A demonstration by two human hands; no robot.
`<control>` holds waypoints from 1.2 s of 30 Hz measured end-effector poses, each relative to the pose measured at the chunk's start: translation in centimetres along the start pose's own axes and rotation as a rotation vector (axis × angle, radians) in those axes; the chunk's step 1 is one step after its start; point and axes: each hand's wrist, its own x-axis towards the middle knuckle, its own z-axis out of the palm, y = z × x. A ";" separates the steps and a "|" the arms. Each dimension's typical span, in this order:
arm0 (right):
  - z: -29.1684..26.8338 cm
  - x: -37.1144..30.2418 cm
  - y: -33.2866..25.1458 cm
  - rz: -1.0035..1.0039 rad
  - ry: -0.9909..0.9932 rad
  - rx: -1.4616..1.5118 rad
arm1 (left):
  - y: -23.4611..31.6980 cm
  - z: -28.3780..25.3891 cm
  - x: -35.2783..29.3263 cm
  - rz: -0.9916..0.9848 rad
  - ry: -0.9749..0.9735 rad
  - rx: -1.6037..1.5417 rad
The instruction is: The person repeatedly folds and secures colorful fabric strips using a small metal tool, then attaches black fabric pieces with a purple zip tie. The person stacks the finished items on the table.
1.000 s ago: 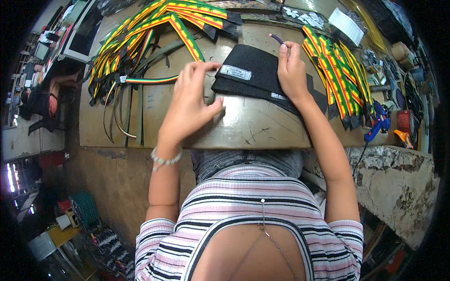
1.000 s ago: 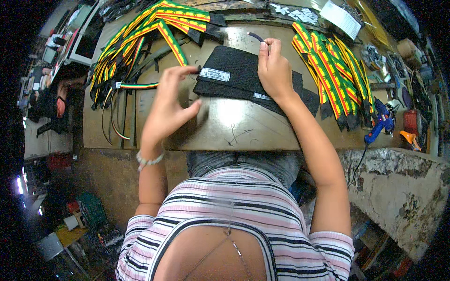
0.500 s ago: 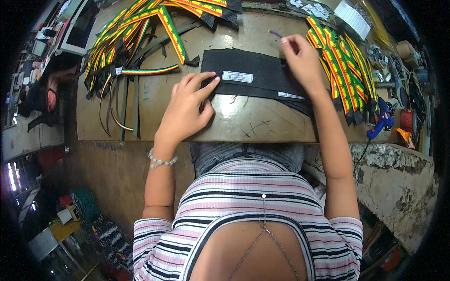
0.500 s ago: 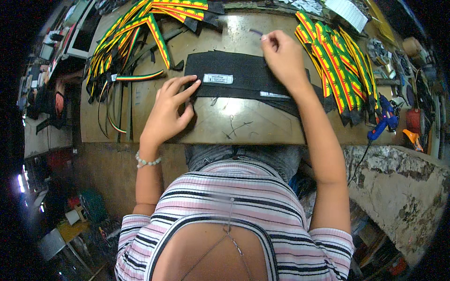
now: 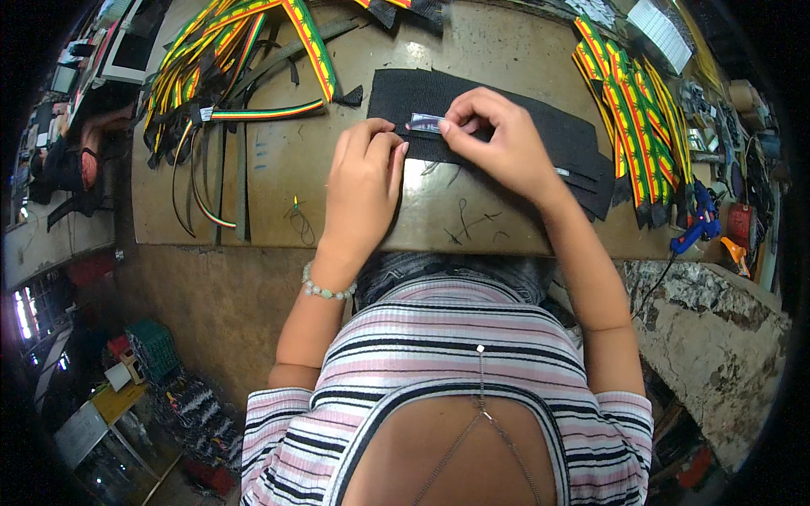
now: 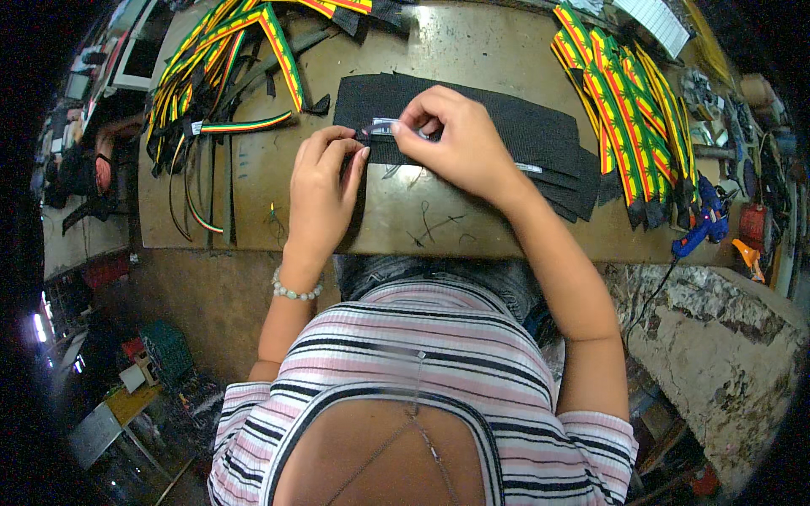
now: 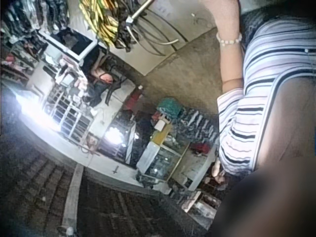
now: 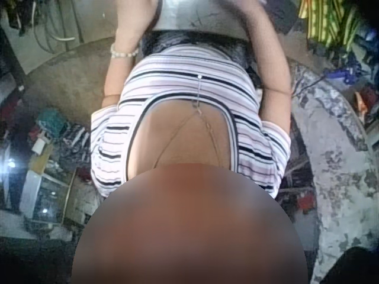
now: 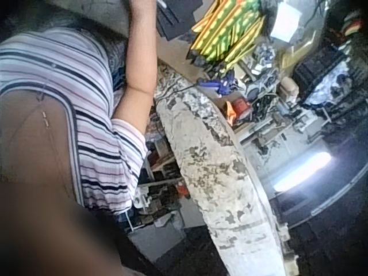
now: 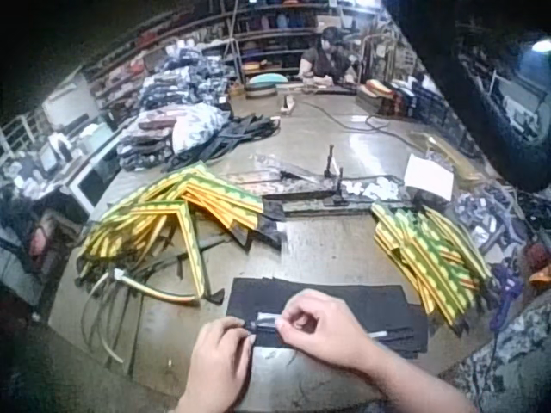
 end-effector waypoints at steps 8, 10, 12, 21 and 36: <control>0.9 -0.6 1.1 -0.081 0.076 -0.040 | 0.0 -0.1 0.0 -0.102 -0.004 -0.088; 1.1 -0.6 1.0 -0.082 0.072 -0.082 | 0.0 -0.2 0.1 -0.112 -0.012 -0.082; 1.4 -0.5 0.9 -0.102 0.074 -0.136 | 0.1 -0.2 0.2 -0.114 -0.019 -0.084; 1.2 -0.5 1.0 -0.094 0.080 -0.058 | -0.5 0.0 0.9 -0.152 0.047 -0.121; 2.5 -0.2 1.0 -0.016 0.226 -0.138 | -1.6 1.2 1.6 -0.066 0.072 -0.043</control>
